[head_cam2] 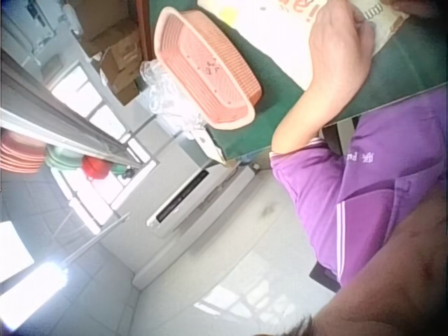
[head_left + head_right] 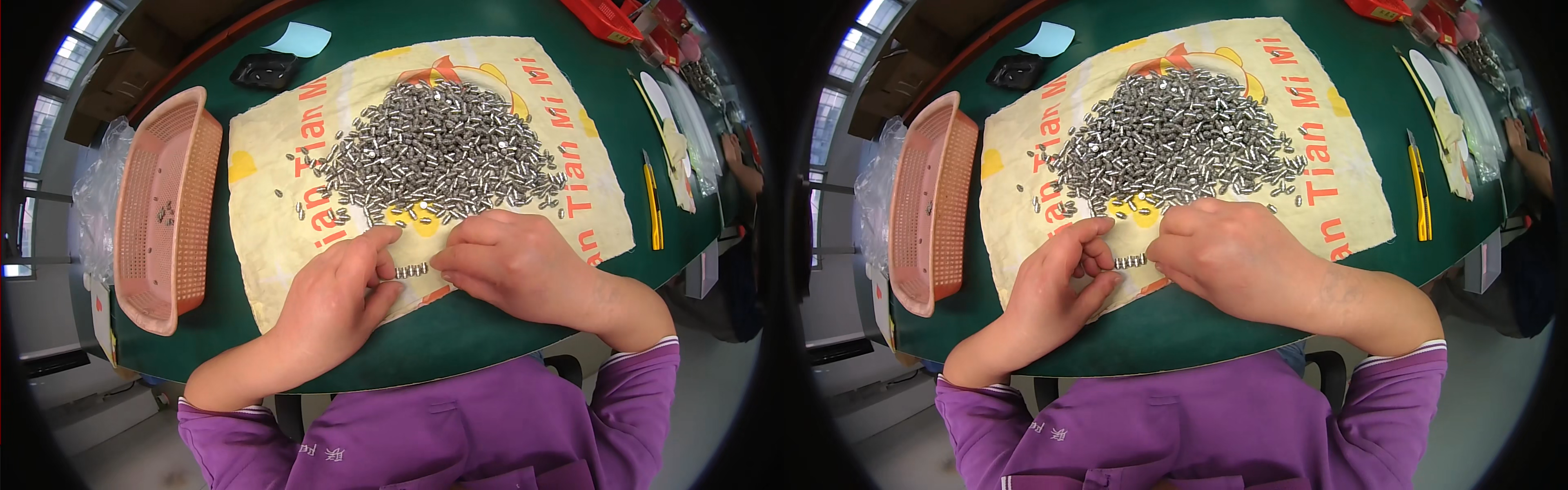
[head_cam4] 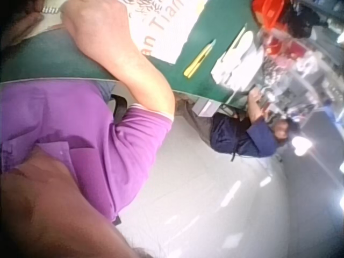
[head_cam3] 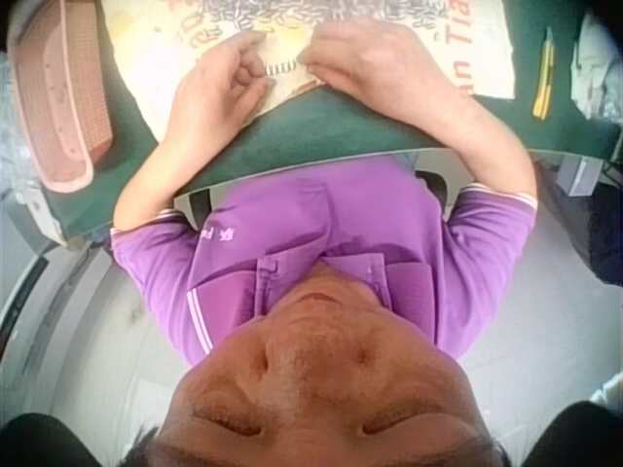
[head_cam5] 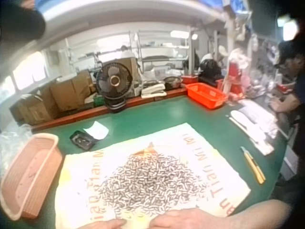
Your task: Sorting and inserting small metal components into a strip or holder.
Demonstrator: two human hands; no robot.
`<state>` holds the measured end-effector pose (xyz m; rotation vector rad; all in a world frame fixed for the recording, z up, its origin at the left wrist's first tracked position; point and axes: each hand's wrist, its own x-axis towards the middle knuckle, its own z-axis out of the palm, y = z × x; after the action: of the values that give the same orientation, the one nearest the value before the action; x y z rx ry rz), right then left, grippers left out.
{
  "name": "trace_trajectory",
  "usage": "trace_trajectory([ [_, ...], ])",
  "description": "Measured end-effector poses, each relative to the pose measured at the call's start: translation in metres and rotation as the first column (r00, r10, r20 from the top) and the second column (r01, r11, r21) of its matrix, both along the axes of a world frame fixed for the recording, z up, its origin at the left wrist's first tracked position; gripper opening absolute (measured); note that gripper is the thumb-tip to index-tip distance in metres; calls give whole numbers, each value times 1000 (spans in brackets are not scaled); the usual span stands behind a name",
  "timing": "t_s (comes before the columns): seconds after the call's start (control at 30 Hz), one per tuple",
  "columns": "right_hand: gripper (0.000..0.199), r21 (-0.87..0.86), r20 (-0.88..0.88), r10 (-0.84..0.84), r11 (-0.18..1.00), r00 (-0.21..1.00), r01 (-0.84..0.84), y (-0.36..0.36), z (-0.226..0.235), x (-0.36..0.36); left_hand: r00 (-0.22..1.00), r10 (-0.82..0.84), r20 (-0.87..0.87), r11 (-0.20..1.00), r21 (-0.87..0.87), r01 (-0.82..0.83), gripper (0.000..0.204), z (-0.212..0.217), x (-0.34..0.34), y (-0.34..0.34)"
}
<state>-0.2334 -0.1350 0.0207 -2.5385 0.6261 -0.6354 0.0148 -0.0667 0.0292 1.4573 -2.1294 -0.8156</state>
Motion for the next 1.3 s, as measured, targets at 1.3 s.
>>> trace_trajectory([
  [1.3,18,-58,-57,109,992,992,-112,-2,8,1,995,-40,-96,995,-96,31,71,-11,-3,1],
])
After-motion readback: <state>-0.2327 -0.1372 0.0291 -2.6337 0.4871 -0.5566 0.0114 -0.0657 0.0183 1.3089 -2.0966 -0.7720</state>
